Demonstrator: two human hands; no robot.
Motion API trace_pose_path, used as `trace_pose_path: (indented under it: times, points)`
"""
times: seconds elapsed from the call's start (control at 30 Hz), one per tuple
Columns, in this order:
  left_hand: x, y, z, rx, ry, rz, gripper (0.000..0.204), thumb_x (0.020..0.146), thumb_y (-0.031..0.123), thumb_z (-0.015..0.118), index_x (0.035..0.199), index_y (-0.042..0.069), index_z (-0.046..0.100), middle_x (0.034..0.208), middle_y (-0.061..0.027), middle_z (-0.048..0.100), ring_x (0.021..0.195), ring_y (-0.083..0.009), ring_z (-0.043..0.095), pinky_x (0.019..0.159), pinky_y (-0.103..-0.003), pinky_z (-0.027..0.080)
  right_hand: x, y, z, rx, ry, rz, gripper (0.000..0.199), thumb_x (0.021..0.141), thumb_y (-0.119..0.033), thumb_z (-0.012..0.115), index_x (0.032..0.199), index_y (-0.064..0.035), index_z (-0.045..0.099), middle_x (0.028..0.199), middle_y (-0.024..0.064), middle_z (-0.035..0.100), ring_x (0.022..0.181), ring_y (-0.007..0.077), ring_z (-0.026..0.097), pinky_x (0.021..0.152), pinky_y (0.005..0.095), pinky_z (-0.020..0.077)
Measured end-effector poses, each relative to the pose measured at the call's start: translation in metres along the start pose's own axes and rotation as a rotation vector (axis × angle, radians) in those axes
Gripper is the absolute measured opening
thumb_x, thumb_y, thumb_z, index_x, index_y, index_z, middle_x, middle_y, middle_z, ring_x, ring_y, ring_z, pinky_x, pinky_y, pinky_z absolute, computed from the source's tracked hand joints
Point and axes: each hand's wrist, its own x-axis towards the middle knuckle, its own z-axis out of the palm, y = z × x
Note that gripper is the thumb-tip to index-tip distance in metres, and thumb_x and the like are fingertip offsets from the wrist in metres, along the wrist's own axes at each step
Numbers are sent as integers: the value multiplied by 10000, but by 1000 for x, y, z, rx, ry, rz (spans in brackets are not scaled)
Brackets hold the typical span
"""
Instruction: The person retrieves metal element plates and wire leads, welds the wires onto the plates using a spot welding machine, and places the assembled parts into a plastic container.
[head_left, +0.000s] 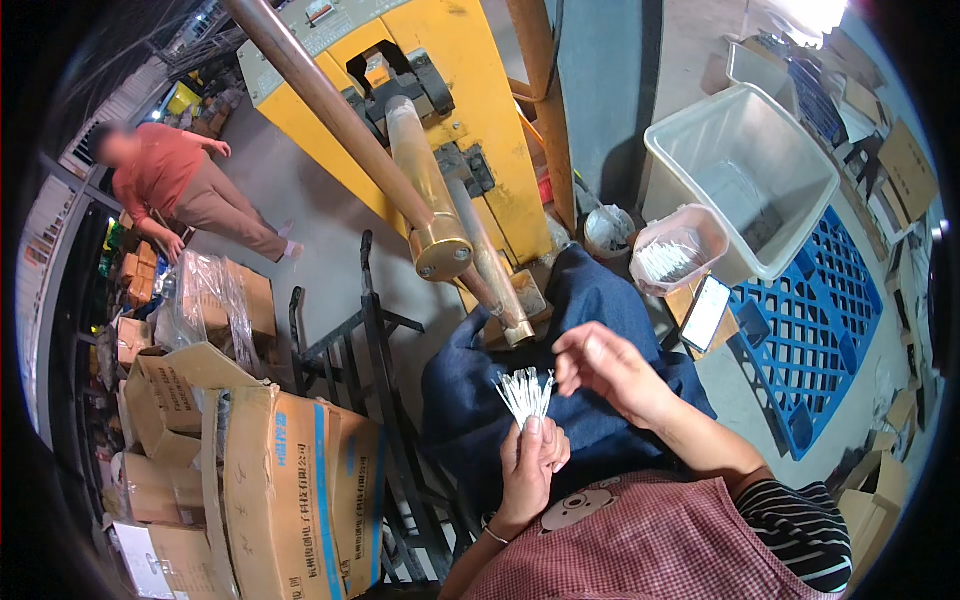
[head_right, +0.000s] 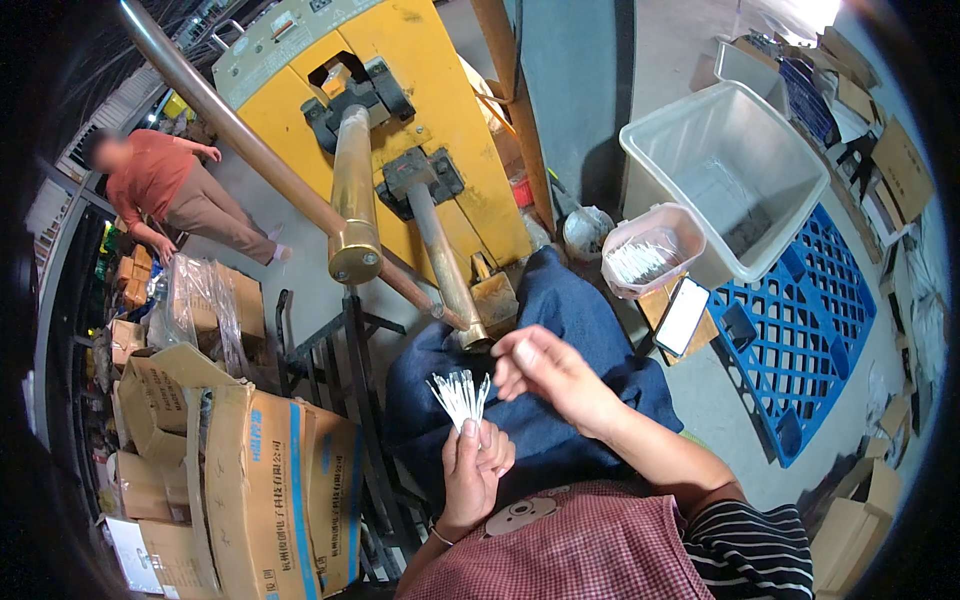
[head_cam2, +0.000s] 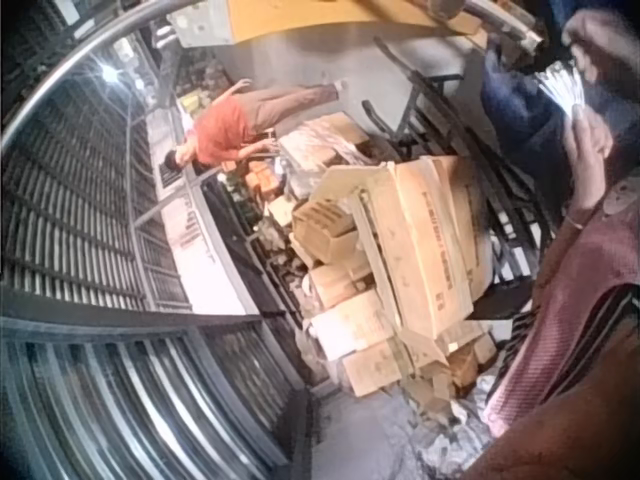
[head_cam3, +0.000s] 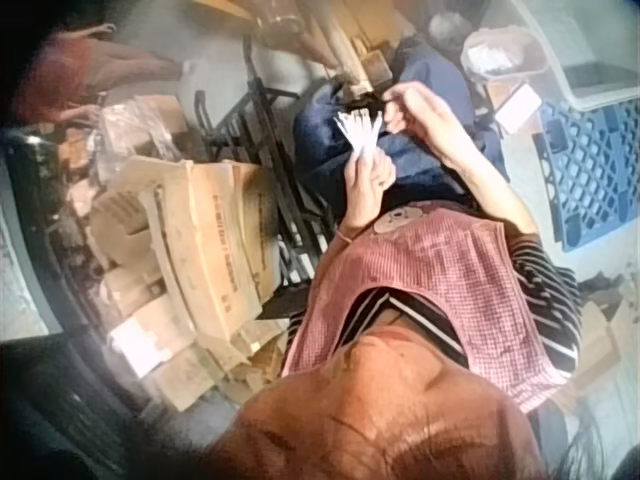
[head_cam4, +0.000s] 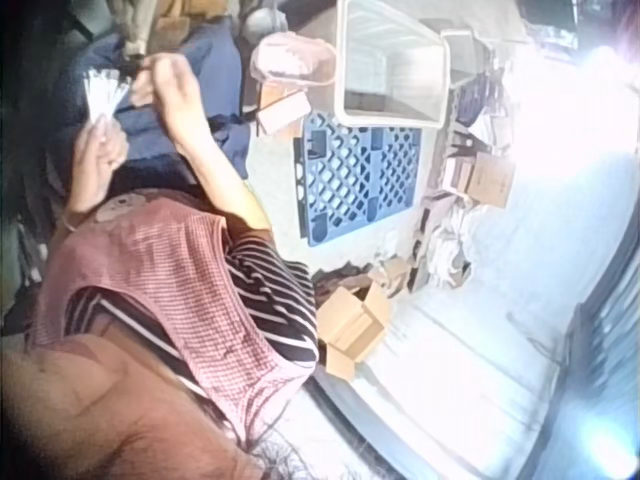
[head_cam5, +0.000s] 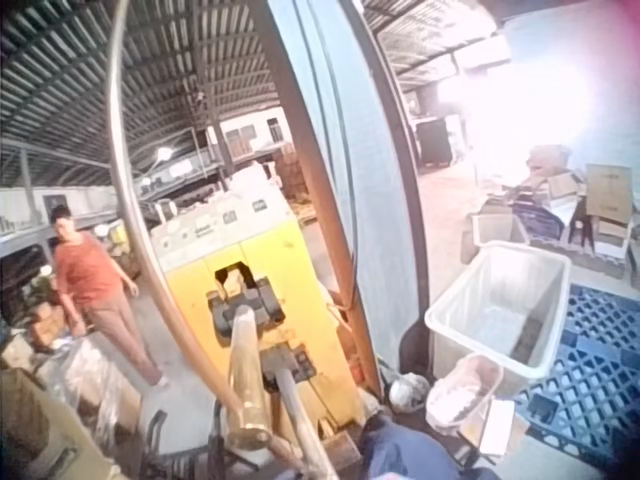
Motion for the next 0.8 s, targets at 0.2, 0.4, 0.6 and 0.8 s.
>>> trace_pose_path:
  times: [0.2,0.4,0.6,0.8]
  points:
    - [-5,0,-3,-48,-10,-84,293,1065,282,367,889,64,453,644,41,303,550,-60,324,509,-243,320,-5,20,8,-372,-487,88,477,945,-178,647,1342,-40,421,1215,63,534,1118,131,524,963,304,447]
    - [-4,3,-8,82,27,60,302,1065,281,356,849,84,431,623,39,272,524,-78,264,502,-256,302,4,13,12,-340,-186,28,207,908,-66,676,1065,-21,548,946,-1,583,904,64,557,837,240,470]
    - [-3,-1,-16,46,35,68,287,1064,249,363,844,72,418,636,39,271,529,-68,266,495,-246,300,4,3,22,-283,-115,25,168,906,-82,680,1025,-12,583,905,0,627,817,51,570,764,221,482]
    - [-1,0,-15,64,84,73,276,1062,235,370,849,67,427,638,38,286,527,-61,264,493,-239,298,3,12,19,-266,-136,-63,162,911,-65,673,1035,-20,579,883,-21,606,807,34,556,736,204,465]
